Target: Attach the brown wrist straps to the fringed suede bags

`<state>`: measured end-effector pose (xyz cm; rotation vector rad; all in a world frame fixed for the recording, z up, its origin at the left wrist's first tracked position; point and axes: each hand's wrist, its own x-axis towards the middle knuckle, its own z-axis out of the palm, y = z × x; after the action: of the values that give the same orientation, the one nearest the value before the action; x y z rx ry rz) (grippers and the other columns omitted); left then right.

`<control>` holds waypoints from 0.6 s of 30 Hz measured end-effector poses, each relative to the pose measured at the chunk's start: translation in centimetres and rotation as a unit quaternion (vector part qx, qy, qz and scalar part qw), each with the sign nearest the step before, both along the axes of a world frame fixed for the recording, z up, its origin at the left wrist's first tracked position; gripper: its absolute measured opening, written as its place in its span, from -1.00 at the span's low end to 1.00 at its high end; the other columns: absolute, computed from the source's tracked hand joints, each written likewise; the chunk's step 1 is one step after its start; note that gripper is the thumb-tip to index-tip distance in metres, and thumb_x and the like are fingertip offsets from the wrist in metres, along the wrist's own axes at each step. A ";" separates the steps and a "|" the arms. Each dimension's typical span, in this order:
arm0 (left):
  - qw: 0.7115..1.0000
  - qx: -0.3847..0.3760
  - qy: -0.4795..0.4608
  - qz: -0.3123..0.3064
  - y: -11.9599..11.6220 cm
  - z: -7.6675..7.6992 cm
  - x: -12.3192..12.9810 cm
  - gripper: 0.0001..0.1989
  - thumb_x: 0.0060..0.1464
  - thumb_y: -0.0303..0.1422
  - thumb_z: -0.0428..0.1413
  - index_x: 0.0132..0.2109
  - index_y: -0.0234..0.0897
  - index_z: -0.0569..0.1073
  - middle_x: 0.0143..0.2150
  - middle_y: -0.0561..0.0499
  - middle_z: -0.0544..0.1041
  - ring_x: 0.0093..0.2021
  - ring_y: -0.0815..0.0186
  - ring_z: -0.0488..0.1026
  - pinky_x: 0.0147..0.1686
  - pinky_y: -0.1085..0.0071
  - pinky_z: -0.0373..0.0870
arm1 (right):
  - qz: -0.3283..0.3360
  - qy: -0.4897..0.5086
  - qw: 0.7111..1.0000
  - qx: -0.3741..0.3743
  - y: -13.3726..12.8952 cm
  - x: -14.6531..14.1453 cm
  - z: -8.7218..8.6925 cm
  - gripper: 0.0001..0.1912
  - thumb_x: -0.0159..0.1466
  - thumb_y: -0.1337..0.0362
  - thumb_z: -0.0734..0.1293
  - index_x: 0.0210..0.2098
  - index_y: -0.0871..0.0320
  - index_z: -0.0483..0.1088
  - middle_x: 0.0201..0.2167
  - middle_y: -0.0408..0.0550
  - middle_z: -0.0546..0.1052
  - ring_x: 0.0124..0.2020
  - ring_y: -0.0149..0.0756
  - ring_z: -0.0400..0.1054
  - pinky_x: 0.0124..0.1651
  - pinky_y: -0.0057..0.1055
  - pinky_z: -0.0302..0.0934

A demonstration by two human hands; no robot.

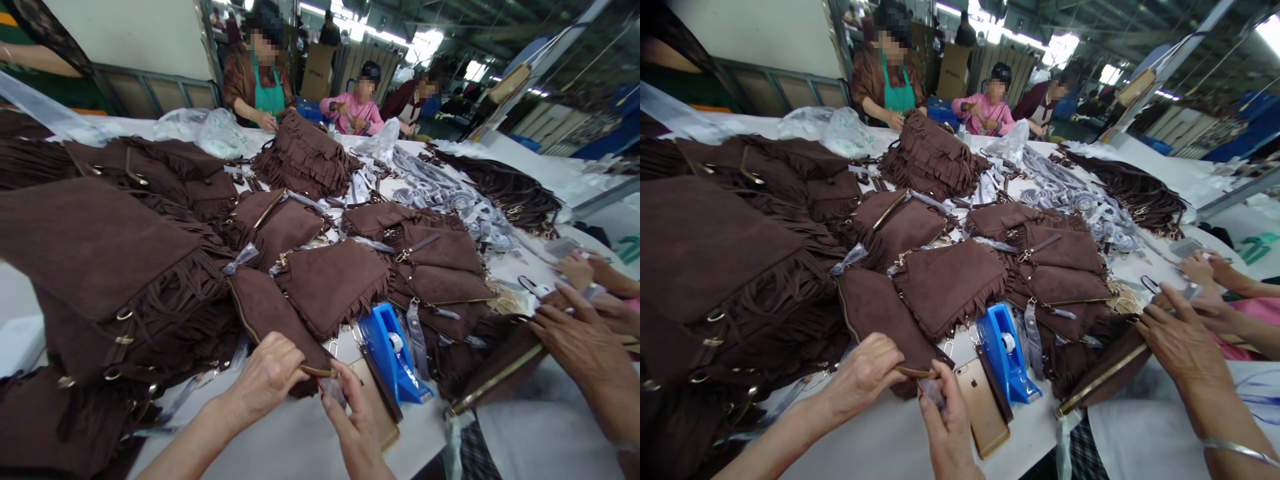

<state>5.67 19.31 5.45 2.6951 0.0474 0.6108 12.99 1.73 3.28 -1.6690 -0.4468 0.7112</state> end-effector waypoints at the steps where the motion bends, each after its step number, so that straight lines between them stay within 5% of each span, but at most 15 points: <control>1: 1.000 0.003 0.002 0.004 0.0 0.0 0.1 -0.69 0.20 -0.27 -0.10 -0.48 -0.30 0.29 -0.55 0.07 0.34 -0.49 0.34 0.25 -0.41 0.40 0.14 | -0.007 -0.017 1.000 -0.002 0.0 -0.1 0.0 -0.55 0.19 0.13 0.25 0.06 0.09 0.19 -0.14 -0.08 0.45 -0.12 -0.30 0.34 -0.07 -0.38 0.24; 7: 0.999 0.024 0.023 0.032 -0.3 -0.3 0.7 -0.72 0.14 -0.29 0.00 -0.50 -0.30 0.27 -0.56 0.08 0.35 -0.52 0.33 0.25 -0.45 0.39 0.11 | -0.004 -0.220 0.974 -0.052 0.2 -0.3 -0.4 -0.69 0.31 0.26 0.06 0.01 0.09 0.21 -0.04 -0.03 0.41 -0.01 -0.31 0.29 0.00 -0.38 0.22; 13: 0.998 0.028 0.045 0.038 -0.5 -0.5 1.3 -0.76 0.09 -0.35 0.08 -0.51 -0.29 0.27 -0.58 0.09 0.36 -0.52 0.32 0.27 -0.45 0.39 0.10 | 0.063 -0.537 0.829 -0.142 0.6 0.6 -0.6 -0.70 0.30 0.29 0.09 0.00 0.26 0.18 -0.32 0.12 0.47 -0.32 -0.21 0.41 -0.35 -0.35 0.35; 18: 0.997 0.032 0.057 0.038 -0.6 -0.7 1.5 -0.77 0.07 -0.37 0.09 -0.51 -0.28 0.27 -0.57 0.09 0.36 -0.53 0.30 0.28 -0.45 0.38 0.11 | 0.071 -0.604 0.777 -0.165 1.2 0.9 -0.9 -0.71 0.31 0.36 -0.04 -0.10 0.31 0.19 -0.51 0.06 0.45 -0.54 -0.25 0.41 -0.55 -0.41 0.30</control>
<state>7.16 18.69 4.77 2.7986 0.1638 0.4883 13.90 2.93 2.41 -2.3061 -1.4186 -0.3389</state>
